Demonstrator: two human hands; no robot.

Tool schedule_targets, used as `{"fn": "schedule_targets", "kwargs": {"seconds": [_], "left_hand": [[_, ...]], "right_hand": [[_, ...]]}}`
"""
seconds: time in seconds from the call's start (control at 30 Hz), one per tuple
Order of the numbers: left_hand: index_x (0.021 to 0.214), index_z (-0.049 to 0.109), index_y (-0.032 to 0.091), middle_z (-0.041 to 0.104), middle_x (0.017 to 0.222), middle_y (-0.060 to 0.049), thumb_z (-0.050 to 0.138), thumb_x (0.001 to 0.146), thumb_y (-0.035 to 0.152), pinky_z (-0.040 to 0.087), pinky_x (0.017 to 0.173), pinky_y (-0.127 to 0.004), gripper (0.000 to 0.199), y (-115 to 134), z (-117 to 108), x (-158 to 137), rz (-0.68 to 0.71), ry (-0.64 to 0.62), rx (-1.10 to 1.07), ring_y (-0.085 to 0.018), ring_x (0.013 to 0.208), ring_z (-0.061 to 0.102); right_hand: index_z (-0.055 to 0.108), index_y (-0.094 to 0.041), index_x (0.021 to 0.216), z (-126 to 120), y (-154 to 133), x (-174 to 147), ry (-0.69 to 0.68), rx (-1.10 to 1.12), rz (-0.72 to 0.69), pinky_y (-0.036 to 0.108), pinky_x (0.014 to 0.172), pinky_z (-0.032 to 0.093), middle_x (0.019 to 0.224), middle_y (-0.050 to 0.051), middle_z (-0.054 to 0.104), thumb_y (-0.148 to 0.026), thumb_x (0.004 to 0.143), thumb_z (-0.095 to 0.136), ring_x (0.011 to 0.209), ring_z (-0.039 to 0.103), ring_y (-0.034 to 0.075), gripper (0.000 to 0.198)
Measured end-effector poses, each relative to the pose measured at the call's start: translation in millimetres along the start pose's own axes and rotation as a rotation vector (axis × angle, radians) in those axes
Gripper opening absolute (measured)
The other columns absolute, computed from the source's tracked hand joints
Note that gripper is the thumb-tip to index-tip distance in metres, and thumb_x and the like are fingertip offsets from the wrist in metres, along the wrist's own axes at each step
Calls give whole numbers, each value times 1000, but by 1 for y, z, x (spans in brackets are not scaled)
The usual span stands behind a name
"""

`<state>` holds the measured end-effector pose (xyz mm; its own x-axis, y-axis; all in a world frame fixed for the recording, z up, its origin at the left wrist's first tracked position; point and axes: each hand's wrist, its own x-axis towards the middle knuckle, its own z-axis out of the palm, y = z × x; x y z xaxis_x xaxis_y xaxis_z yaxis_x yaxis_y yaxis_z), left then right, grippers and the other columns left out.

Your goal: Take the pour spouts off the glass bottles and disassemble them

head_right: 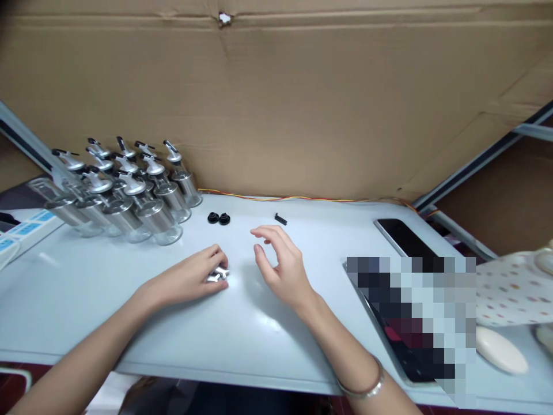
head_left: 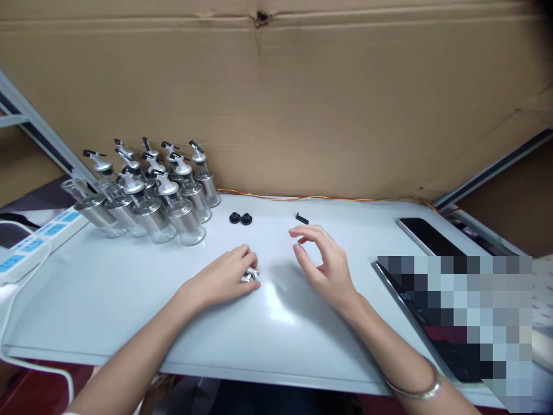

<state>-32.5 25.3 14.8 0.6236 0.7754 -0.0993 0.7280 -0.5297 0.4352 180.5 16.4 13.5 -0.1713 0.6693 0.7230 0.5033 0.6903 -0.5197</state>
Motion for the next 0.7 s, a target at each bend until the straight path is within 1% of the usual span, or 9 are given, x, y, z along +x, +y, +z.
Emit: {"fn": "schedule_targets", "kwargs": {"seconds": [0.1, 0.17, 0.27, 0.4, 0.53, 0.6, 0.63, 0.7], "left_hand": [[98, 56, 17, 54, 102, -7, 43, 88, 27, 45, 79, -34, 19, -5, -2, 1, -22, 50, 77, -20, 88, 56], [99, 56, 17, 55, 103, -7, 40, 88, 25, 44, 78, -34, 20, -7, -3, 0, -39, 52, 114, -20, 86, 57], [99, 56, 18, 56, 103, -7, 40, 88, 25, 44, 76, -33, 21, -9, -5, -2, -59, 51, 159, -21, 86, 58], [98, 56, 18, 58, 101, -7, 41, 88, 25, 43, 75, -33, 19, -9, -8, -2, -77, 59, 176, -21, 88, 58], [92, 57, 17, 61, 96, -6, 42, 90, 28, 43, 75, -34, 18, -7, -11, 1, -111, 80, 170, -22, 85, 59], [91, 57, 18, 63, 94, -6, 41, 92, 30, 43, 75, -34, 20, -5, -11, 2, -102, 147, 142, -22, 85, 59], [92, 57, 18, 63, 94, -6, 41, 92, 31, 43, 77, -34, 21, -3, -11, 3, -90, 209, 98, -21, 85, 59], [92, 56, 18, 62, 92, -5, 42, 92, 32, 44, 77, -33, 20, 3, -9, 4, -79, 348, -87, -19, 84, 59]], "right_hand": [[56, -24, 104, -1, 0, 0, -11, -13, -5, 36, 71, 53, 97, 6, 64, -13, 87, 48, 86, 62, 19, 22], [56, -25, 104, -1, 1, 0, -9, -9, -4, 35, 71, 53, 97, 6, 64, -13, 87, 49, 87, 62, 20, 22], [55, -25, 104, -2, 2, 0, -2, -6, 6, 35, 72, 52, 98, 6, 63, -13, 87, 49, 89, 61, 20, 22], [56, -24, 105, -3, 4, 0, 24, -30, 23, 40, 80, 51, 102, 7, 62, -14, 87, 50, 95, 60, 21, 22], [56, -25, 104, -4, 6, 1, 58, -38, 41, 42, 83, 50, 102, 7, 63, -15, 87, 50, 97, 59, 22, 21], [57, -25, 104, -4, 7, 1, 77, -48, 46, 42, 83, 50, 102, 7, 63, -16, 87, 50, 97, 59, 22, 20], [57, -25, 103, -5, 7, 2, 84, -55, 50, 42, 84, 49, 102, 7, 63, -16, 87, 50, 96, 59, 22, 20], [59, -24, 102, -5, 7, 2, 77, -57, 68, 41, 84, 49, 100, 7, 64, -17, 87, 51, 95, 59, 21, 18]]}}
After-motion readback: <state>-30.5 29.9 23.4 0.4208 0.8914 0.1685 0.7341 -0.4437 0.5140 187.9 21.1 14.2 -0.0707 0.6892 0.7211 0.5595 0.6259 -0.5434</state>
